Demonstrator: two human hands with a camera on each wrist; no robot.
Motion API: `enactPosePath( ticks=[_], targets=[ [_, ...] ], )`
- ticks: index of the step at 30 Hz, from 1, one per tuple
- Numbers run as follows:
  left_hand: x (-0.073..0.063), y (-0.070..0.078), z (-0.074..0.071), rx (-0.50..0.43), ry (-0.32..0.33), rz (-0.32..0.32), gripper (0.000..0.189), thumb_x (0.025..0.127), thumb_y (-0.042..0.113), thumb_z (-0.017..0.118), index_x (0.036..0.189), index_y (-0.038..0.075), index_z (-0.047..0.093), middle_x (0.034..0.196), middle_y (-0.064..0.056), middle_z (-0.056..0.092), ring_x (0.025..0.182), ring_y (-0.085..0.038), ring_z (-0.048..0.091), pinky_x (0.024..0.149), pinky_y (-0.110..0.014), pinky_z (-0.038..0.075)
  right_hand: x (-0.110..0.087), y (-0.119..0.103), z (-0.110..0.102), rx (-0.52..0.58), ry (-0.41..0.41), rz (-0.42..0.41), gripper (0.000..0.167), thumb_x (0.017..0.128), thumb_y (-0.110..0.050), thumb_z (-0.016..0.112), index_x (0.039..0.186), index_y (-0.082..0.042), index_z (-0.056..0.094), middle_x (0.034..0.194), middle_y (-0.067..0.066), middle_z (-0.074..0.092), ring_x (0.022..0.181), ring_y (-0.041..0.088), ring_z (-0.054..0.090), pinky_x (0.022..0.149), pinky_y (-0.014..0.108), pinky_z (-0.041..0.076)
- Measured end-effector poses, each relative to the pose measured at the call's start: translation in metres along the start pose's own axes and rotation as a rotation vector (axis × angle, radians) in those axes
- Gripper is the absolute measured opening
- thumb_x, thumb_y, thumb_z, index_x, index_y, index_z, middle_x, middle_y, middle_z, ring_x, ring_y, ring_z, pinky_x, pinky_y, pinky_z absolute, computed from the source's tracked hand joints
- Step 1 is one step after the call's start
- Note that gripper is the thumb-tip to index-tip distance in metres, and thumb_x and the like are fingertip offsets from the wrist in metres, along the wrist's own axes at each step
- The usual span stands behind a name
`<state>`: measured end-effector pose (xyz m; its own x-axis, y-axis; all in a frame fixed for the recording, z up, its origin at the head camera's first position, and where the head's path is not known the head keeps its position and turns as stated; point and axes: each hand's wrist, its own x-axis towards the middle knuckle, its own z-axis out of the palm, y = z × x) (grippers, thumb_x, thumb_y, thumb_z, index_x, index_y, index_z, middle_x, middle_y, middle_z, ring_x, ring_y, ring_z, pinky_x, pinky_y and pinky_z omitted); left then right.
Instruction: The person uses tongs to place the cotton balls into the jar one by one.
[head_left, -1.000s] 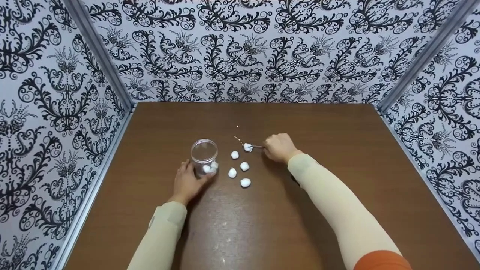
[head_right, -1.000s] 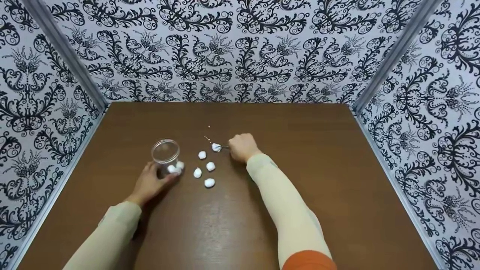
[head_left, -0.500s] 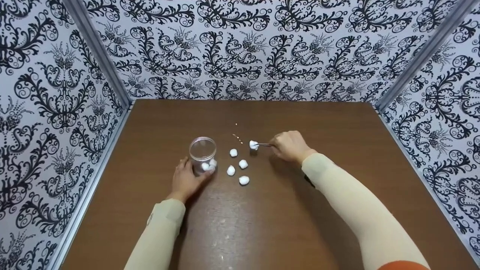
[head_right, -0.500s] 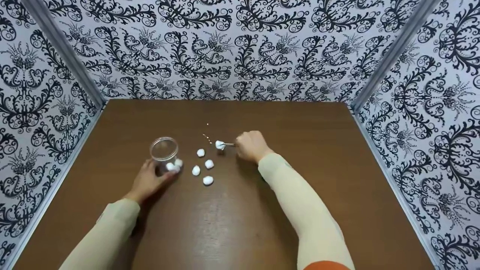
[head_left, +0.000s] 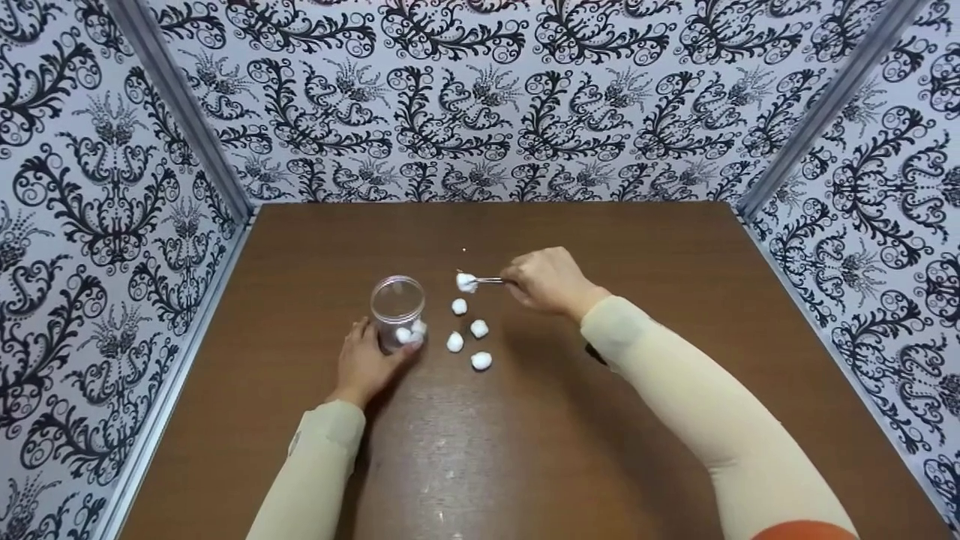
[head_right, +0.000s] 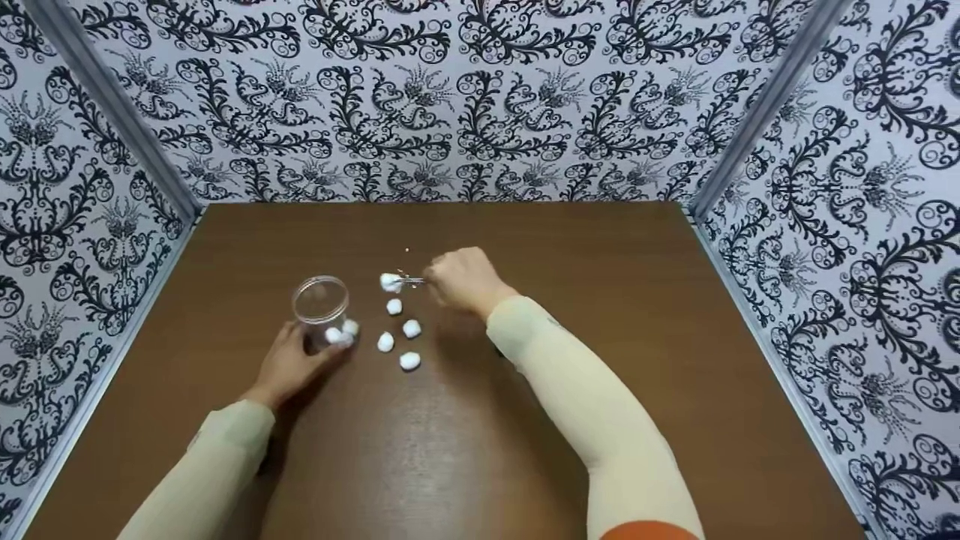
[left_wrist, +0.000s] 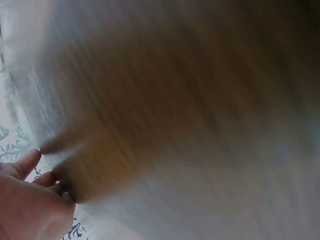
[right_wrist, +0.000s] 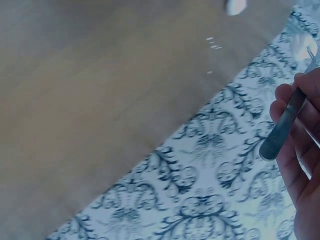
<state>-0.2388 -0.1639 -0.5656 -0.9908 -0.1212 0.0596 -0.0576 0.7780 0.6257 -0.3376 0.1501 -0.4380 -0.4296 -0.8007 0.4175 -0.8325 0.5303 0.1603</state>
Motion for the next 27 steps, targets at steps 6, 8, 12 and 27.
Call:
enactPosePath(
  ticks=[6, 8, 12, 27],
  targets=[
    [0.0, 0.0, 0.0, 0.002, -0.003, 0.003, 0.099, 0.084, 0.06, 0.072, 0.144, -0.012, 0.04, 0.151, -0.034, 0.032, 0.143, -0.05, 0.022, 0.115, -0.058, 0.018, 0.027, -0.021, -0.008, 0.01, 0.005, -0.029, 0.009, 0.088, -0.018, 0.068, 0.088, -0.016, 0.077, 0.074, -0.004, 0.067, 0.058, 0.018, 0.062, 0.048, 0.037, 0.048],
    [0.0, -0.001, 0.0, 0.005, 0.0, 0.008, 0.099, 0.084, 0.06, 0.072, 0.144, -0.012, 0.04, 0.151, -0.034, 0.033, 0.142, -0.05, 0.023, 0.115, -0.058, 0.018, 0.034, -0.027, -0.008, 0.013, 0.019, -0.043, 0.009, 0.087, -0.018, 0.068, 0.089, -0.016, 0.077, 0.074, -0.004, 0.067, 0.058, 0.018, 0.062, 0.048, 0.037, 0.048],
    [0.001, -0.001, 0.0, 0.004, 0.011, 0.021, 0.098, 0.083, 0.059, 0.072, 0.143, -0.012, 0.041, 0.15, -0.035, 0.034, 0.142, -0.051, 0.024, 0.115, -0.058, 0.019, 0.046, -0.037, -0.005, 0.012, 0.025, -0.057, 0.01, 0.086, -0.018, 0.068, 0.089, -0.017, 0.078, 0.075, -0.004, 0.067, 0.059, 0.018, 0.063, 0.047, 0.036, 0.047],
    [-0.001, 0.001, -0.001, -0.005, 0.031, 0.009, 0.093, 0.083, 0.057, 0.074, 0.142, -0.008, 0.046, 0.15, -0.033, 0.036, 0.139, -0.05, 0.03, 0.113, -0.058, 0.024, 0.058, -0.055, 0.017, 0.022, -0.009, -0.095, 0.006, 0.082, -0.016, 0.066, 0.082, -0.017, 0.073, 0.073, -0.005, 0.065, 0.057, 0.018, 0.062, 0.046, 0.039, 0.047]
  ],
)
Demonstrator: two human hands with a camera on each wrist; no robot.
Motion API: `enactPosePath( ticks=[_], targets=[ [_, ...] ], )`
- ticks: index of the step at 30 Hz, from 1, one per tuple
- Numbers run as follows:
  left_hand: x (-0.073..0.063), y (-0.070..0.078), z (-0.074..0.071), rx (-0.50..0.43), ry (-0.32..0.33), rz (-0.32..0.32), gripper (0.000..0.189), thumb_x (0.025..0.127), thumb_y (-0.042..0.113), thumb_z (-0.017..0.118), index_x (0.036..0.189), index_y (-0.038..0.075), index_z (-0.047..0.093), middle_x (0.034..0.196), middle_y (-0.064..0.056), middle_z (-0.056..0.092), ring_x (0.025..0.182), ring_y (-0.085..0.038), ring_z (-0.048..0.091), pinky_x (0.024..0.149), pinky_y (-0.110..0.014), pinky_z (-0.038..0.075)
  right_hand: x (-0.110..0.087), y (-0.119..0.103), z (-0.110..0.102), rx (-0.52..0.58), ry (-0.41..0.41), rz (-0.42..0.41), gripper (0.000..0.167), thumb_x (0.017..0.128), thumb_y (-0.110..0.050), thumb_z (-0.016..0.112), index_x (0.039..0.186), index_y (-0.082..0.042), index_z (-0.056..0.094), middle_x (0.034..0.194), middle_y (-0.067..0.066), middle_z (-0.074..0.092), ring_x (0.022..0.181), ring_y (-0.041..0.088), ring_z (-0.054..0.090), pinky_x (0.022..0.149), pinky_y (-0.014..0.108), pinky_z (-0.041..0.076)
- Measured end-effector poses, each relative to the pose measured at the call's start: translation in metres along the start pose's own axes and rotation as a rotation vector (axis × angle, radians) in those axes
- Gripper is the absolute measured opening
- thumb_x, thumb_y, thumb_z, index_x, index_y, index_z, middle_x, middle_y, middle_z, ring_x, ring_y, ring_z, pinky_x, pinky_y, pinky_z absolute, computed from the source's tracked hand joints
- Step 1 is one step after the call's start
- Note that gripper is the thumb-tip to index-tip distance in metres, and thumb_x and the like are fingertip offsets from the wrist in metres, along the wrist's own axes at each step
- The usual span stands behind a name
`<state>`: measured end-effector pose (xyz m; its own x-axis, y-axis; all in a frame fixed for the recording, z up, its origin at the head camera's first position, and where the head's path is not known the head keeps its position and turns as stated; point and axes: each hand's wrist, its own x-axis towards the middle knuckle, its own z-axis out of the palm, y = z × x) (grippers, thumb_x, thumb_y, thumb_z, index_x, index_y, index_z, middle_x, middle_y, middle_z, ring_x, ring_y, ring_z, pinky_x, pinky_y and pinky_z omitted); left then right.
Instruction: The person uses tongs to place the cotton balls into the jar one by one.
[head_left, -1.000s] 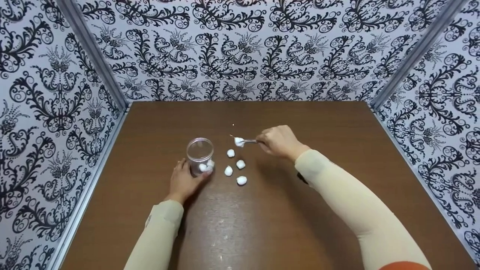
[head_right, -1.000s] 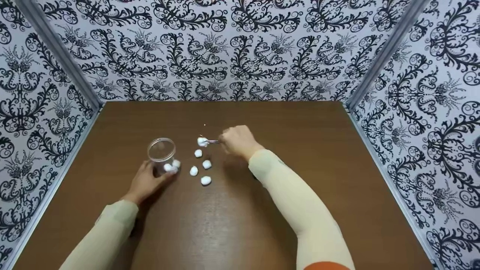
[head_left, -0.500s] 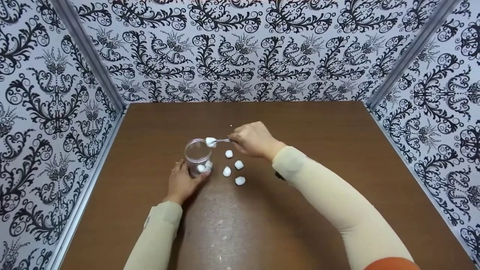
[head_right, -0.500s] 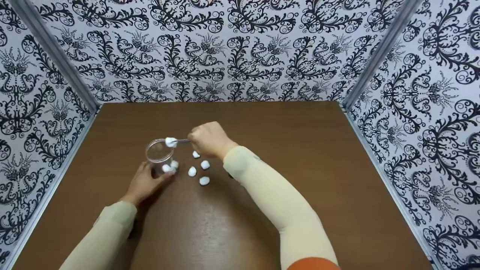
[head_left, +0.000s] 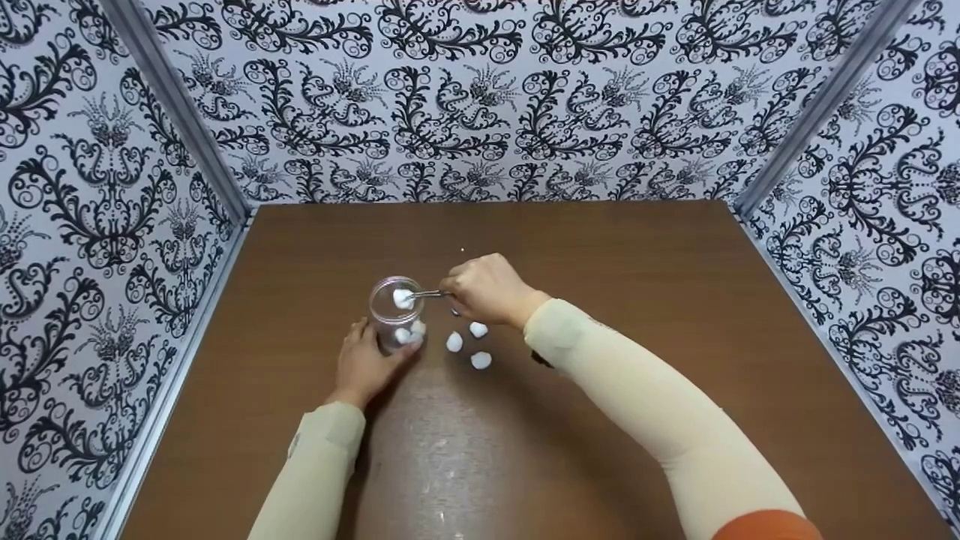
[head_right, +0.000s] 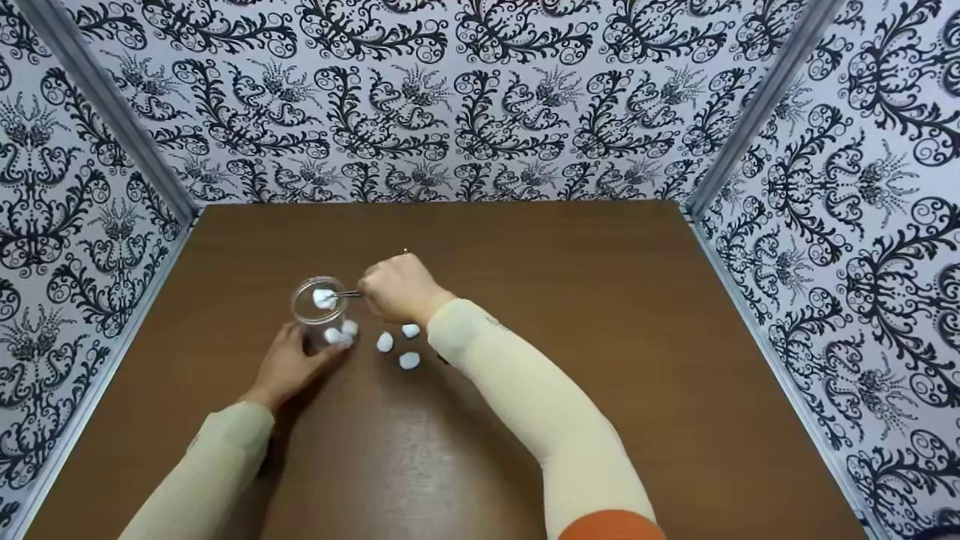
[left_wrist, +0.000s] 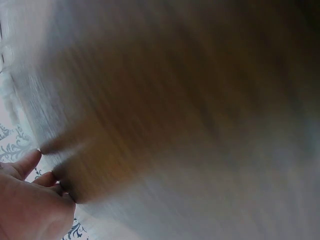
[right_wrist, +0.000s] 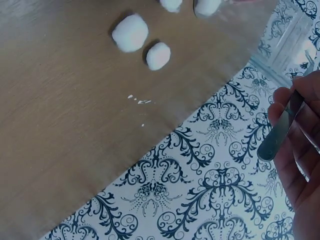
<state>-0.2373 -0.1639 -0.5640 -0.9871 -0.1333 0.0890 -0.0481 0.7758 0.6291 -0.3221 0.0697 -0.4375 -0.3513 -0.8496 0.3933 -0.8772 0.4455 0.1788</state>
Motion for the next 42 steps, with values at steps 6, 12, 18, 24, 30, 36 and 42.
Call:
enactPosePath(
  ticks=[6, 12, 18, 24, 30, 36, 42],
  targets=[
    [-0.001, 0.0, 0.001, -0.002, 0.011, 0.009, 0.092, 0.082, 0.058, 0.074, 0.141, -0.009, 0.048, 0.148, -0.033, 0.037, 0.138, -0.05, 0.033, 0.113, -0.058, 0.026, -0.002, 0.001, 0.0, 0.007, -0.018, 0.021, 0.006, 0.082, -0.017, 0.067, 0.083, -0.016, 0.073, 0.073, -0.005, 0.065, 0.057, 0.019, 0.062, 0.047, 0.041, 0.048],
    [-0.001, -0.001, 0.0, -0.003, -0.011, -0.002, 0.095, 0.083, 0.06, 0.072, 0.143, -0.009, 0.045, 0.151, -0.033, 0.034, 0.14, -0.05, 0.029, 0.114, -0.057, 0.022, -0.008, 0.007, -0.006, 0.017, -0.02, 0.048, 0.008, 0.085, -0.018, 0.068, 0.087, -0.016, 0.075, 0.076, -0.005, 0.066, 0.06, 0.019, 0.063, 0.048, 0.041, 0.048],
    [-0.002, -0.001, -0.002, -0.008, -0.002, 0.018, 0.093, 0.083, 0.058, 0.073, 0.14, -0.01, 0.047, 0.149, -0.036, 0.034, 0.14, -0.051, 0.027, 0.114, -0.059, 0.021, -0.025, 0.023, -0.01, 0.011, -0.034, 0.086, 0.011, 0.089, -0.019, 0.066, 0.093, -0.016, 0.076, 0.078, -0.003, 0.068, 0.061, 0.019, 0.064, 0.049, 0.04, 0.049],
    [0.0, -0.004, 0.0, -0.009, -0.021, -0.002, 0.093, 0.083, 0.059, 0.072, 0.142, -0.007, 0.046, 0.151, -0.035, 0.032, 0.142, -0.049, 0.024, 0.115, -0.057, 0.019, -0.048, 0.04, -0.002, -0.008, -0.044, 0.114, 0.009, 0.088, -0.018, 0.066, 0.088, -0.015, 0.075, 0.077, -0.003, 0.067, 0.06, 0.02, 0.063, 0.049, 0.041, 0.049],
    [0.001, -0.004, 0.001, -0.004, -0.027, -0.009, 0.096, 0.082, 0.061, 0.073, 0.144, -0.007, 0.045, 0.152, -0.034, 0.031, 0.142, -0.049, 0.024, 0.115, -0.057, 0.02, -0.068, 0.052, 0.009, -0.017, -0.084, 0.133, 0.007, 0.084, -0.015, 0.066, 0.08, -0.015, 0.072, 0.072, -0.001, 0.065, 0.056, 0.022, 0.059, 0.045, 0.044, 0.045],
    [0.002, -0.004, 0.002, 0.011, -0.024, -0.006, 0.096, 0.083, 0.06, 0.072, 0.143, -0.01, 0.044, 0.151, -0.034, 0.033, 0.142, -0.05, 0.025, 0.115, -0.058, 0.021, -0.08, 0.057, 0.022, -0.02, -0.109, 0.154, 0.006, 0.082, -0.013, 0.069, 0.076, -0.014, 0.07, 0.069, 0.0, 0.063, 0.053, 0.022, 0.057, 0.045, 0.044, 0.046],
    [0.002, -0.003, 0.003, 0.003, -0.013, -0.009, 0.096, 0.082, 0.058, 0.074, 0.144, -0.01, 0.043, 0.15, -0.033, 0.034, 0.141, -0.049, 0.026, 0.114, -0.058, 0.022, -0.081, 0.054, 0.033, -0.025, -0.134, 0.175, 0.006, 0.084, -0.014, 0.07, 0.078, -0.014, 0.071, 0.068, -0.001, 0.064, 0.055, 0.022, 0.059, 0.048, 0.044, 0.048]
  ],
)
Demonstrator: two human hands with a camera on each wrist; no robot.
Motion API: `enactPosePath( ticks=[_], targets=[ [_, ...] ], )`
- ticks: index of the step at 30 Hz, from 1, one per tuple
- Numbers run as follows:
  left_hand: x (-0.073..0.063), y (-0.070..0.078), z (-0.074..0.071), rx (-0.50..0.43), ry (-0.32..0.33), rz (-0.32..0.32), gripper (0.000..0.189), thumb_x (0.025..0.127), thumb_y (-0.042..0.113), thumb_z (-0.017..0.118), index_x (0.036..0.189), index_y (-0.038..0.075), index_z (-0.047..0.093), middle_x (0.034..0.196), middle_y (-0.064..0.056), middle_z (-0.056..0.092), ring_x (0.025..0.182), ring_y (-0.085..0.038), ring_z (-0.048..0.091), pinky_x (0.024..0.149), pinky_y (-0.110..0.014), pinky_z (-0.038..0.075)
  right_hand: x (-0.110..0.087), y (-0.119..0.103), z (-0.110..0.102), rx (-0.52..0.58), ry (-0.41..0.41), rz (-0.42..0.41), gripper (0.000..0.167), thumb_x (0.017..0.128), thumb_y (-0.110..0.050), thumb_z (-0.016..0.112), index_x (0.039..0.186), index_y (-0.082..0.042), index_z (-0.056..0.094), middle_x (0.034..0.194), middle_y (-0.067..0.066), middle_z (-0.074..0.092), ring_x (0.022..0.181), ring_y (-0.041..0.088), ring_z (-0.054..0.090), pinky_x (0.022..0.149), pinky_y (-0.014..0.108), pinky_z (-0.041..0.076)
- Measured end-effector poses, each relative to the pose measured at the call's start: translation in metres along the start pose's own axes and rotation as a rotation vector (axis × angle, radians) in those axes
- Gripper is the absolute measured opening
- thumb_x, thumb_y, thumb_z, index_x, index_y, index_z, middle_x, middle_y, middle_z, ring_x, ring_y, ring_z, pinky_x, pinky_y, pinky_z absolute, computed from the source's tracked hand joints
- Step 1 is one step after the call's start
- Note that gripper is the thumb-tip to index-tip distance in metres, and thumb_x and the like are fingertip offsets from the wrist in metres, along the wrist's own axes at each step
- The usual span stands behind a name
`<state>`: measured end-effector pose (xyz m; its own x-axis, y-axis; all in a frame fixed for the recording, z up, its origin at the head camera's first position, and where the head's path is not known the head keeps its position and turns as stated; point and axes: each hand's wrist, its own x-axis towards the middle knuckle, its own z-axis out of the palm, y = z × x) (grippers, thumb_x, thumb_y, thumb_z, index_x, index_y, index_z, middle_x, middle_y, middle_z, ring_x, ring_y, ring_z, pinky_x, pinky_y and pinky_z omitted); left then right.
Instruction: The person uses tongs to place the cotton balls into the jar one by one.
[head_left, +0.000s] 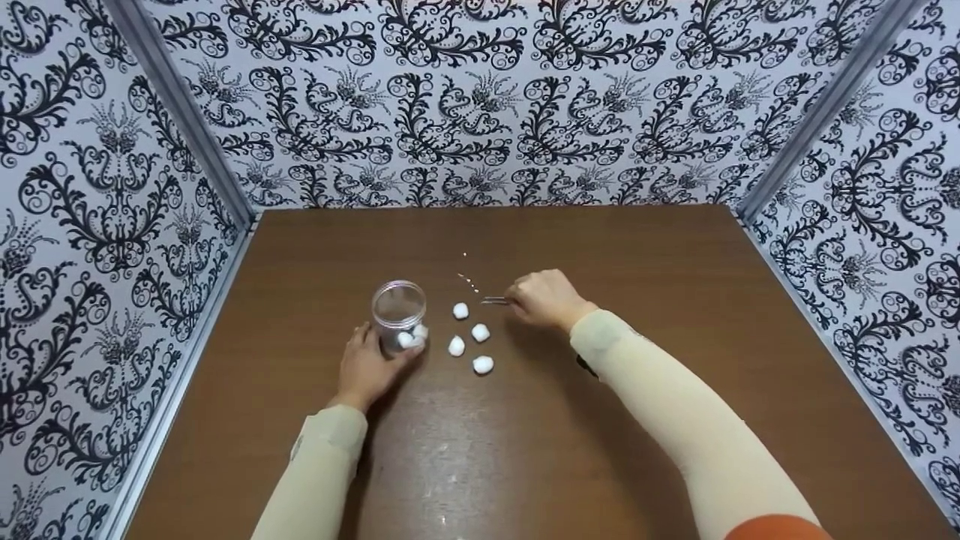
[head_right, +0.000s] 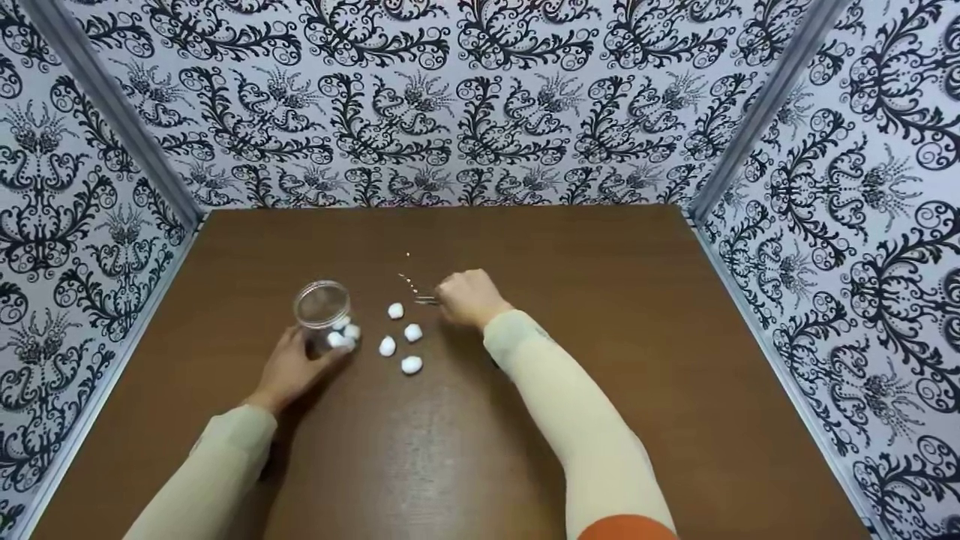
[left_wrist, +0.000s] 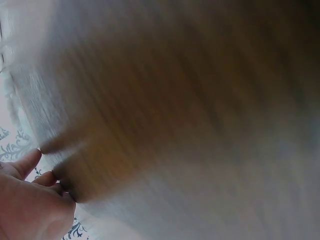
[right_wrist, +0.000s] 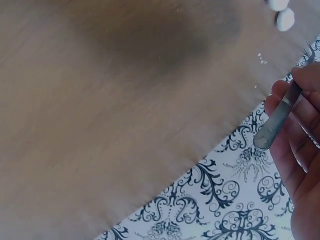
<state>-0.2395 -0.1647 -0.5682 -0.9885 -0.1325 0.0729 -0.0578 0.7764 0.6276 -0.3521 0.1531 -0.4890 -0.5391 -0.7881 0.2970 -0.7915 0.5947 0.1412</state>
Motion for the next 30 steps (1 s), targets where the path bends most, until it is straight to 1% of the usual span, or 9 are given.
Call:
enactPosePath(
  ticks=[5, 8, 14, 18, 24, 30],
  targets=[
    [-0.002, 0.002, -0.001, 0.008, 0.0, -0.001, 0.095, 0.082, 0.058, 0.074, 0.143, -0.009, 0.045, 0.15, -0.032, 0.036, 0.141, -0.049, 0.027, 0.114, -0.058, 0.022, 0.01, -0.009, 0.008, 0.012, -0.068, 0.036, 0.007, 0.086, -0.016, 0.074, 0.081, -0.012, 0.073, 0.071, 0.001, 0.067, 0.06, 0.024, 0.063, 0.053, 0.046, 0.051],
    [-0.003, 0.003, -0.002, 0.011, -0.006, -0.001, 0.095, 0.082, 0.059, 0.073, 0.142, -0.009, 0.046, 0.151, -0.031, 0.035, 0.142, -0.048, 0.025, 0.115, -0.058, 0.022, 0.017, -0.014, 0.011, 0.004, -0.108, 0.054, 0.011, 0.088, -0.019, 0.075, 0.081, -0.011, 0.072, 0.072, 0.003, 0.068, 0.061, 0.024, 0.063, 0.054, 0.046, 0.052],
    [-0.002, 0.003, -0.002, 0.019, -0.017, -0.007, 0.096, 0.083, 0.061, 0.072, 0.141, -0.011, 0.046, 0.152, -0.031, 0.033, 0.143, -0.048, 0.024, 0.115, -0.056, 0.021, 0.023, -0.018, 0.019, -0.001, -0.16, 0.069, 0.02, 0.089, -0.024, 0.075, 0.075, -0.012, 0.067, 0.069, 0.003, 0.066, 0.061, 0.024, 0.063, 0.054, 0.046, 0.051],
    [-0.001, 0.002, -0.001, 0.015, -0.014, -0.007, 0.095, 0.082, 0.06, 0.072, 0.14, -0.011, 0.047, 0.153, -0.03, 0.033, 0.143, -0.048, 0.025, 0.115, -0.055, 0.021, 0.022, -0.017, 0.022, -0.005, -0.176, 0.078, 0.022, 0.088, -0.023, 0.075, 0.073, -0.012, 0.065, 0.067, 0.003, 0.065, 0.061, 0.025, 0.063, 0.055, 0.047, 0.051],
    [-0.001, 0.002, -0.001, 0.006, -0.003, -0.008, 0.092, 0.082, 0.057, 0.074, 0.139, -0.011, 0.048, 0.152, -0.03, 0.034, 0.142, -0.048, 0.026, 0.115, -0.056, 0.022, 0.02, -0.015, 0.024, 0.007, -0.192, 0.086, 0.019, 0.087, -0.023, 0.076, 0.074, -0.012, 0.067, 0.069, 0.004, 0.067, 0.064, 0.026, 0.065, 0.057, 0.047, 0.053],
    [-0.002, 0.003, -0.001, 0.014, -0.006, -0.011, 0.092, 0.082, 0.057, 0.074, 0.14, -0.01, 0.048, 0.152, -0.03, 0.034, 0.142, -0.048, 0.026, 0.115, -0.056, 0.022, 0.021, -0.016, 0.029, -0.017, -0.19, 0.096, 0.021, 0.087, -0.025, 0.074, 0.071, -0.013, 0.066, 0.067, 0.003, 0.066, 0.061, 0.025, 0.064, 0.055, 0.046, 0.052]
  ],
)
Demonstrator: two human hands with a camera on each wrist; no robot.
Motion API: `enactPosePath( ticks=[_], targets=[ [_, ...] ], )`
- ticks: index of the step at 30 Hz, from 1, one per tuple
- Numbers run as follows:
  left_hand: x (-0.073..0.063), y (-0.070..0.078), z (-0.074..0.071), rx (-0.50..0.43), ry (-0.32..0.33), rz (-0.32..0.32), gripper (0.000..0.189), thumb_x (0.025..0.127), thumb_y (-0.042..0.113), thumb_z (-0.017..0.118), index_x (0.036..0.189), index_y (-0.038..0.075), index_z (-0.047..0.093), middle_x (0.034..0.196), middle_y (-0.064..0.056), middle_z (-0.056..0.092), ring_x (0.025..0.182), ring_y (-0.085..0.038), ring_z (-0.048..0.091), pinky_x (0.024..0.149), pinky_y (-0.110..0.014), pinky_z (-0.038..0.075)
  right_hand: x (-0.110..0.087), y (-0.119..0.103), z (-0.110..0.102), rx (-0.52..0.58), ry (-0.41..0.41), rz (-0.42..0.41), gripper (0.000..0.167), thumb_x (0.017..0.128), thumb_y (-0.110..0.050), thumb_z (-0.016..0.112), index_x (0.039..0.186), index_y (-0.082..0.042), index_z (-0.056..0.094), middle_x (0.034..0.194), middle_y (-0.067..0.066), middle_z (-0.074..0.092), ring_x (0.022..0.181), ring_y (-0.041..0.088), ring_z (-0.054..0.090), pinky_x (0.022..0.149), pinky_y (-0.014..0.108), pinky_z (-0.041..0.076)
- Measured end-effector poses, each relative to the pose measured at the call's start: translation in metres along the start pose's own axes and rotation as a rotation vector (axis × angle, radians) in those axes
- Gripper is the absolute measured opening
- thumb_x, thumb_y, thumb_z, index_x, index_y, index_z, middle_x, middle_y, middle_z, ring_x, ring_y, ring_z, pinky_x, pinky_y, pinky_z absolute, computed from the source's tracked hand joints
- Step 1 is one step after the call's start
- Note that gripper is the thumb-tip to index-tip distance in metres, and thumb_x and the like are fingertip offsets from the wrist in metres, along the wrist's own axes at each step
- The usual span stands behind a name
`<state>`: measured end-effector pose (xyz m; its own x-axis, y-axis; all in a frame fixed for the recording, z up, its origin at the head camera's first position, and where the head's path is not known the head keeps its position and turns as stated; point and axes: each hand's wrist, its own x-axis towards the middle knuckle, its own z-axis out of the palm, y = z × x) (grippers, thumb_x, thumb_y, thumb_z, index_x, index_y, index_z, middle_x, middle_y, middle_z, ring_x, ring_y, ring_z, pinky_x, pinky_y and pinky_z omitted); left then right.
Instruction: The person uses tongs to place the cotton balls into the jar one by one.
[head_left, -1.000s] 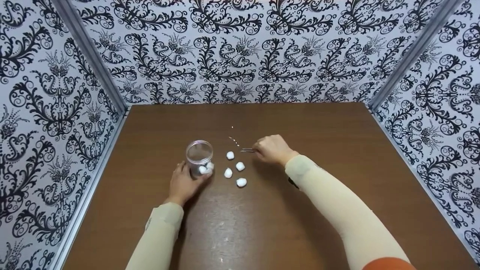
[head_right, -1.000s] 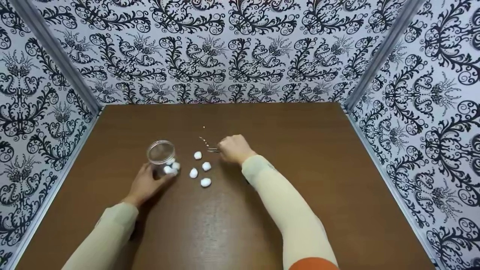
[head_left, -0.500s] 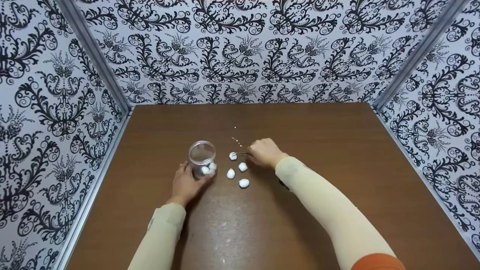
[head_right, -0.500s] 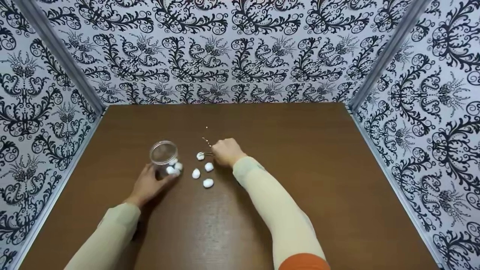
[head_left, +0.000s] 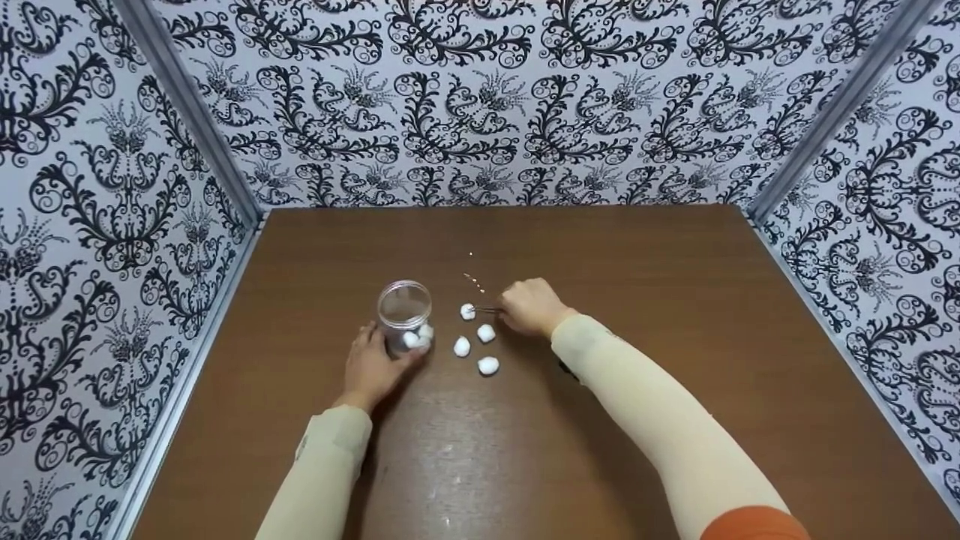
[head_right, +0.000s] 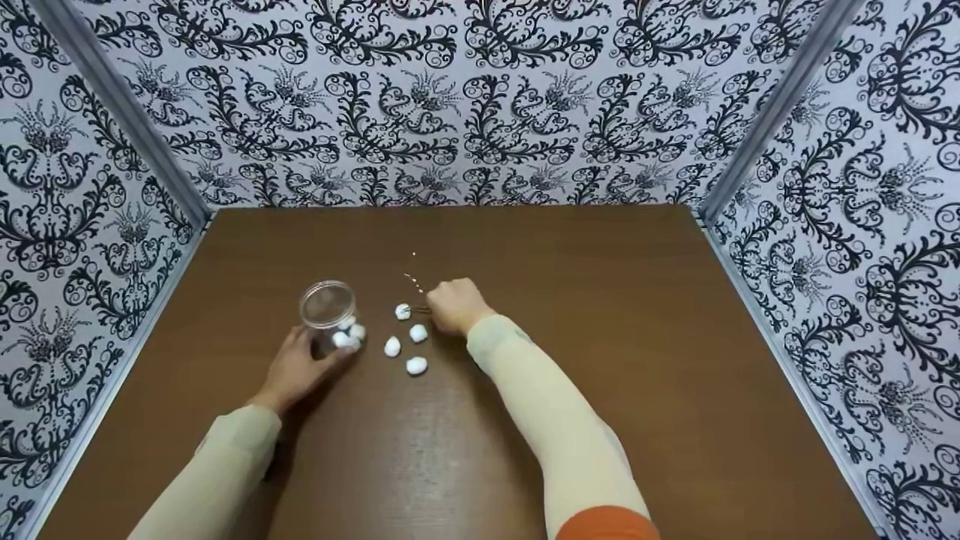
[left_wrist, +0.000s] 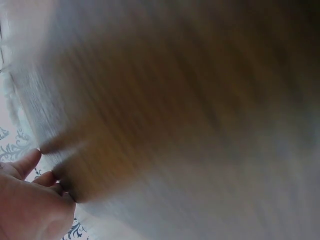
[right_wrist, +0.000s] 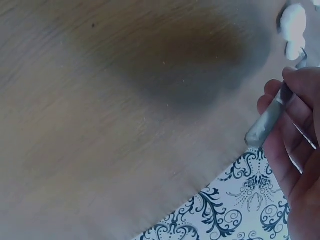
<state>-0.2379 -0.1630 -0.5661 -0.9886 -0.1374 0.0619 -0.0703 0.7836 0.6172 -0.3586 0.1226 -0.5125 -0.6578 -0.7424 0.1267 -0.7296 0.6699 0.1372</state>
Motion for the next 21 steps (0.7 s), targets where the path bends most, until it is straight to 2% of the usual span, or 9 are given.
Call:
enactPosePath(
  ticks=[8, 15, 21],
  targets=[
    [0.0, 0.001, -0.001, -0.001, 0.008, 0.019, 0.089, 0.083, 0.054, 0.074, 0.139, -0.01, 0.048, 0.15, -0.031, 0.036, 0.14, -0.05, 0.029, 0.114, -0.058, 0.024, -0.001, -0.001, -0.001, -0.028, 0.081, -0.008, 0.02, 0.085, -0.022, 0.075, 0.069, -0.013, 0.066, 0.066, 0.002, 0.066, 0.055, 0.023, 0.061, 0.05, 0.044, 0.051],
    [0.0, 0.001, -0.002, -0.004, 0.005, 0.018, 0.09, 0.084, 0.054, 0.074, 0.141, -0.009, 0.047, 0.151, -0.031, 0.035, 0.14, -0.05, 0.028, 0.114, -0.057, 0.023, -0.011, 0.006, -0.013, -0.013, 0.126, -0.028, 0.016, 0.084, -0.021, 0.078, 0.072, -0.013, 0.069, 0.067, 0.001, 0.067, 0.055, 0.023, 0.061, 0.048, 0.046, 0.05],
    [0.0, -0.001, -0.001, -0.015, 0.014, 0.024, 0.091, 0.083, 0.055, 0.074, 0.142, -0.008, 0.046, 0.15, -0.032, 0.036, 0.141, -0.049, 0.028, 0.114, -0.057, 0.024, -0.025, 0.015, -0.025, 0.015, 0.15, -0.066, 0.01, 0.084, -0.016, 0.073, 0.075, -0.013, 0.071, 0.07, -0.001, 0.067, 0.055, 0.02, 0.06, 0.049, 0.045, 0.05]
  ],
)
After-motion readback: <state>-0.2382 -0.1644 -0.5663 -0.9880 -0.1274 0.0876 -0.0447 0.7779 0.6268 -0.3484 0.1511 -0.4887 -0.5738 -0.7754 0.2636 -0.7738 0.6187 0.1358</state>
